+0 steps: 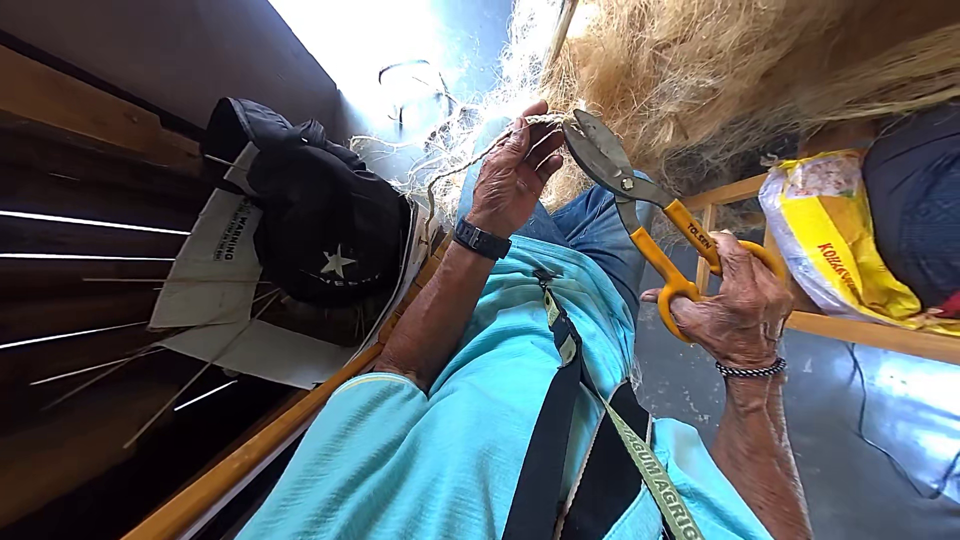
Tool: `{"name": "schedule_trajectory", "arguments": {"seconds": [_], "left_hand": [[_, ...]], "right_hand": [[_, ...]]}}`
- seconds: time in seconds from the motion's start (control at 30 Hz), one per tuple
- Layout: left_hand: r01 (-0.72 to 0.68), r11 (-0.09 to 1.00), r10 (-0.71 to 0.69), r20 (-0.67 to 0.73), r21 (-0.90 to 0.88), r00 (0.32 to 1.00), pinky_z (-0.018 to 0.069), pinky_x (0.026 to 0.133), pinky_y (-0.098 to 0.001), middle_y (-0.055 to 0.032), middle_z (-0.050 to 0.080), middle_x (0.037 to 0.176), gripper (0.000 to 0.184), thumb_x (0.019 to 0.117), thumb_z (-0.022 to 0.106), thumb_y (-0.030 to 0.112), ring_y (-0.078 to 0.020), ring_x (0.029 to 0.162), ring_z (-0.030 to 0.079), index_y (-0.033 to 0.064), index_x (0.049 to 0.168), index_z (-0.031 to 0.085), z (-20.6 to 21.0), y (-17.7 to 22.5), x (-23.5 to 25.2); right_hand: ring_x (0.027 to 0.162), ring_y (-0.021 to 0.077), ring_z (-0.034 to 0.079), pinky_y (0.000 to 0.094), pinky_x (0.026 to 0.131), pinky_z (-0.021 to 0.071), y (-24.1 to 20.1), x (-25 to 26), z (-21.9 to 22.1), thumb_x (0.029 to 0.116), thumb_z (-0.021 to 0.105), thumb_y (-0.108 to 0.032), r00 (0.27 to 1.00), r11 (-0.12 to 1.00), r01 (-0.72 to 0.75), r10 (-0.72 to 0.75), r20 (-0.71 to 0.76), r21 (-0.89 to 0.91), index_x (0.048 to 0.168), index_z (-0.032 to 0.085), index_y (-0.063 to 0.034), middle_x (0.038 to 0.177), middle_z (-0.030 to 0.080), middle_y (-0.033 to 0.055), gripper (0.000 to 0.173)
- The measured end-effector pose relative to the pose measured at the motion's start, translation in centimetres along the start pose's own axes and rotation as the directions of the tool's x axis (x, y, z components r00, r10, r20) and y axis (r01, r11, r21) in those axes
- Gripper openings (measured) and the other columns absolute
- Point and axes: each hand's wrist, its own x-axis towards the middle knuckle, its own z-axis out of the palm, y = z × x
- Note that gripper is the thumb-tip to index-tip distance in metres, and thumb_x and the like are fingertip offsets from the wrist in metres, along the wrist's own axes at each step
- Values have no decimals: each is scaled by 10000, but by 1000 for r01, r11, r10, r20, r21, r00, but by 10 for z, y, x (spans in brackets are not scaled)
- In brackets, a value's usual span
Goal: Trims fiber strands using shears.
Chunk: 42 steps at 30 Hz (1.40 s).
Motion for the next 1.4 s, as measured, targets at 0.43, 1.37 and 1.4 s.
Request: {"name": "schedule_trajectory", "arguments": {"seconds": [0.43, 1.37, 1.4], "left_hand": [[4, 999, -4, -25, -31, 1000, 577, 949, -399, -104, 678, 1177, 334, 1127, 310, 179, -222, 1038, 698, 58, 1339, 538, 7, -3, -1], [-6, 999, 7, 10, -53, 1000, 562, 985, -415, -106, 692, 1159, 338, 1118, 317, 143, -230, 1061, 699, 43, 1333, 557, 4, -7, -2], [-7, 999, 8, 17, -50, 1000, 560, 989, -418, -107, 691, 1154, 334, 1117, 322, 141, -233, 1063, 697, 41, 1330, 559, 3, -7, -2]], "right_hand": [[1085, 442, 691, 577, 882, 544, 4, 1, 5, 767, 731, -617, 1000, 999, 5, -5, -12, -33, 1322, 617, 18, 1182, 701, 275, 851], [1006, 435, 705, 573, 807, 547, 4, 3, 7, 766, 761, -575, 1000, 999, -17, 16, 27, 38, 1335, 613, 12, 1110, 717, 263, 831], [1009, 434, 704, 572, 814, 546, 5, 3, 7, 771, 763, -569, 999, 999, -18, 17, 28, 42, 1336, 613, 8, 1109, 716, 265, 823]]}}
